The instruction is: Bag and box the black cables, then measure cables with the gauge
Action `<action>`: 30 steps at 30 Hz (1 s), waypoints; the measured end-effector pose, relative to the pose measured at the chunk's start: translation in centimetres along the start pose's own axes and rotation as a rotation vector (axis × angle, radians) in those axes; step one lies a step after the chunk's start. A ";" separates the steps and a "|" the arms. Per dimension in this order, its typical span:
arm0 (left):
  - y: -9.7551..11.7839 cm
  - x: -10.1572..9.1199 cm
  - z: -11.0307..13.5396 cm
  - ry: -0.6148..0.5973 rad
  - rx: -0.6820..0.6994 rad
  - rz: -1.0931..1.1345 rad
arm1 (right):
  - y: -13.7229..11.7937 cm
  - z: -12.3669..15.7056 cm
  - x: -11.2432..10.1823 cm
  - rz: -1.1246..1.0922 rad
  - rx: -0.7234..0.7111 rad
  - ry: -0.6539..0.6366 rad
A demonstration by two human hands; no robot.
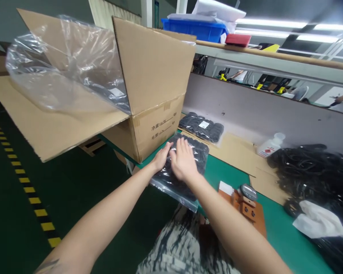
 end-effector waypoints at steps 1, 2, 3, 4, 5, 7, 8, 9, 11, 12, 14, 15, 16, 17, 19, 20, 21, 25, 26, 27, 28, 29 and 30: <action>0.1 0.2 0.0 -0.008 0.017 0.018 | 0.1 0.4 1.3 -0.002 -0.003 -0.031; 0.2 0.4 0.0 -0.017 0.033 0.028 | 0.3 0.9 2.5 -0.003 -0.005 -0.058; 0.4 0.5 0.1 -0.027 0.047 0.025 | 0.5 1.3 3.5 -0.002 -0.007 -0.069; 0.5 0.6 0.1 -0.036 0.054 0.013 | 0.6 1.6 4.2 -0.002 -0.012 -0.075; 0.8 0.6 0.2 -0.046 0.060 -0.007 | 0.8 1.8 4.6 -0.002 -0.017 -0.077; 1.7 0.1 0.4 -0.067 0.066 -0.068 | 1.1 2.1 4.6 -0.005 -0.025 -0.082; 2.5 -0.4 0.5 -0.074 0.072 -0.106 | 1.3 2.2 4.3 -0.006 -0.022 -0.087; 3.4 -1.2 0.6 -0.076 0.085 -0.146 | 1.8 2.2 3.9 -0.006 -0.013 -0.093; 5.7 -3.3 0.8 -0.058 0.135 -0.222 | 3.1 2.4 2.8 -0.001 0.020 -0.096; 7.1 -4.4 0.9 -0.038 0.173 -0.255 | 4.0 2.5 2.3 0.004 0.039 -0.093; 9.1 -5.8 1.2 0.004 0.229 -0.310 | 5.9 2.7 1.6 0.011 0.076 -0.091; 9.5 -5.9 1.4 0.013 0.239 -0.335 | 6.8 2.8 1.5 0.012 0.089 -0.097; 9.6 -5.5 1.6 0.007 0.240 -0.361 | 7.5 2.9 1.5 0.011 0.097 -0.106; 9.2 -4.6 1.9 -0.016 0.235 -0.389 | 8.0 2.9 1.5 0.009 0.099 -0.115; 7.7 -1.9 2.4 -0.093 0.209 -0.442 | 8.5 2.7 1.2 0.004 0.095 -0.119; 6.8 -0.6 2.7 -0.133 0.198 -0.464 | 8.4 2.3 0.6 0.004 0.092 -0.107; 5.9 0.5 2.8 -0.157 0.192 -0.483 | 8.2 1.9 -0.3 0.005 0.088 -0.086; 4.2 2.4 2.7 -0.203 0.190 -0.527 | 6.3 -1.1 -6.2 0.009 0.049 0.060; 4.1 2.4 2.6 -0.211 0.190 -0.532 | 5.6 -1.8 -7.4 0.008 0.029 0.088; 4.1 2.4 2.5 -0.218 0.190 -0.536 | 5.1 -2.4 -8.2 0.006 0.012 0.108; 4.2 2.3 2.4 -0.223 0.189 -0.539 | 4.6 -2.8 -8.4 0.005 -0.002 0.115; 4.2 2.2 2.4 -0.225 0.187 -0.542 | 4.5 -3.0 -8.0 0.005 -0.009 0.107; 4.3 2.2 2.4 -0.227 0.186 -0.544 | 4.6 -3.0 -6.9 0.006 -0.008 0.084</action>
Point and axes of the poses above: each hand's wrist, its own z-axis away from the middle knuckle, its own x-axis out of the palm, y = z × x, the point moved 10 cm from there along -z, towards the middle knuckle, and after that the axes turned 9 degrees about -z, right-handed, at the moved point
